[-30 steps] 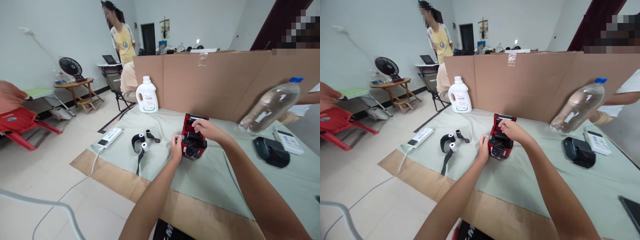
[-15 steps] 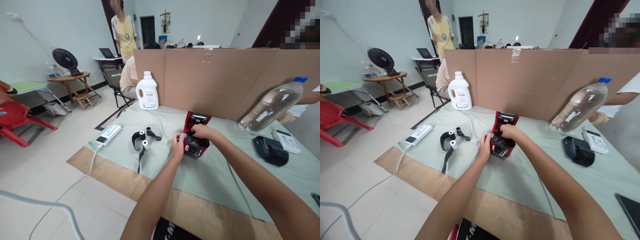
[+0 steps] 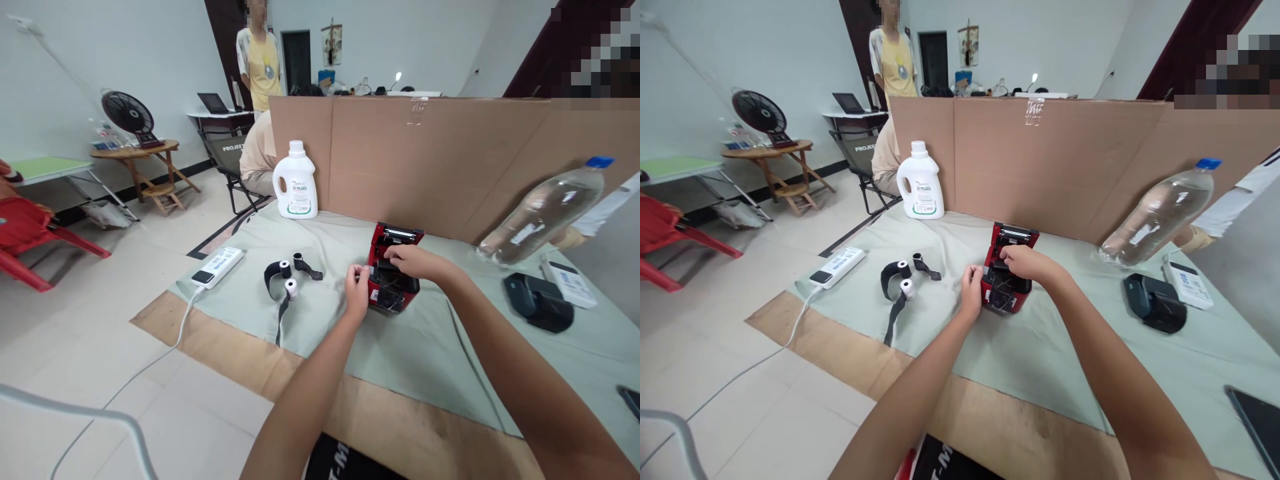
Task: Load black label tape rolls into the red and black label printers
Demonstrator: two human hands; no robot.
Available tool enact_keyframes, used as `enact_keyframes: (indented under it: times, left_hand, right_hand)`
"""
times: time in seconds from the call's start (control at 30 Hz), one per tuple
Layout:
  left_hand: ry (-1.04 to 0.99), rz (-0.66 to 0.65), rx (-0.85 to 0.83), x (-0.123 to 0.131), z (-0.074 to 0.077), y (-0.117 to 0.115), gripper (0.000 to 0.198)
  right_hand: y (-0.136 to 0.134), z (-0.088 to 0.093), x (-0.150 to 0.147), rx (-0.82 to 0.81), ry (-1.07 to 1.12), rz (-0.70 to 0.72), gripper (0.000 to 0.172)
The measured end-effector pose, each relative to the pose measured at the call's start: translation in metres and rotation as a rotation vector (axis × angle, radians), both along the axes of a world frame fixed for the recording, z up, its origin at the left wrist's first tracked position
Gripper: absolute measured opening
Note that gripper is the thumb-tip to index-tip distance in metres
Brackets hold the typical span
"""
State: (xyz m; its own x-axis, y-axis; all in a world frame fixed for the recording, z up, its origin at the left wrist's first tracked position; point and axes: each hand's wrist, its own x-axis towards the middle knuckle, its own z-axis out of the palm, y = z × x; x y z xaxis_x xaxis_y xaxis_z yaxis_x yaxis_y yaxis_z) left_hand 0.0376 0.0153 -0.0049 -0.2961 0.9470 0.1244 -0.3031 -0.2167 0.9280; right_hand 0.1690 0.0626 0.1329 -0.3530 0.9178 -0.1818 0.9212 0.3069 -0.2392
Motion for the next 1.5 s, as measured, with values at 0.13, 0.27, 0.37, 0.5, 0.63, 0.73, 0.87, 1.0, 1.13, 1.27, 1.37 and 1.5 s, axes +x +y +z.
enact_keyframes:
  times: [0.13, 0.27, 0.37, 0.5, 0.63, 0.73, 0.87, 1.0, 1.13, 1.27, 1.37, 1.5]
  left_hand:
    - [0.004, -0.006, -0.004, 0.000, 0.000, 0.000, 0.026]
    - [-0.013, -0.012, -0.008, 0.000, -0.001, 0.001, 0.027]
    - [-0.013, -0.011, -0.003, 0.000, -0.001, 0.002, 0.026]
    - [-0.015, -0.010, -0.005, 0.000, -0.002, 0.002, 0.026]
    - [-0.009, -0.002, -0.008, 0.000, 0.000, 0.001, 0.028]
    - [0.000, -0.004, -0.010, 0.000, 0.001, 0.001, 0.028]
    - [0.016, 0.016, -0.024, 0.000, 0.001, 0.001, 0.028]
    - [0.016, 0.016, -0.027, 0.000, 0.000, 0.003, 0.028]
    - [0.003, 0.007, -0.021, 0.000, -0.002, 0.003, 0.027]
    - [0.008, -0.002, -0.007, 0.000, -0.004, 0.003, 0.027]
    - [0.023, -0.003, 0.005, 0.000, -0.007, 0.004, 0.027]
    - [0.041, 0.001, 0.006, -0.001, -0.008, 0.004, 0.027]
  right_hand:
    - [0.019, -0.013, -0.004, -0.071, -0.089, 0.032, 0.028]
    - [0.033, -0.015, -0.006, -0.247, -0.143, 0.173, 0.023]
    - [0.036, -0.012, -0.008, -0.338, -0.181, 0.193, 0.018]
    - [0.037, -0.012, -0.006, -0.354, -0.143, 0.191, 0.022]
    - [0.042, -0.017, 0.007, -0.352, -0.022, 0.195, 0.019]
    - [0.046, -0.021, 0.017, -0.316, 0.049, 0.122, 0.024]
    - [0.043, -0.022, 0.019, -0.257, 0.094, 0.080, 0.029]
    - [0.033, -0.020, 0.019, -0.247, 0.189, 0.081, 0.038]
    - [0.031, -0.018, 0.020, -0.216, 0.208, 0.112, 0.037]
    - [0.041, -0.020, 0.013, -0.273, 0.124, 0.138, 0.019]
    - [0.049, -0.023, 0.005, -0.351, 0.066, 0.108, 0.017]
    - [0.052, -0.029, 0.000, -0.327, 0.111, 0.079, 0.027]
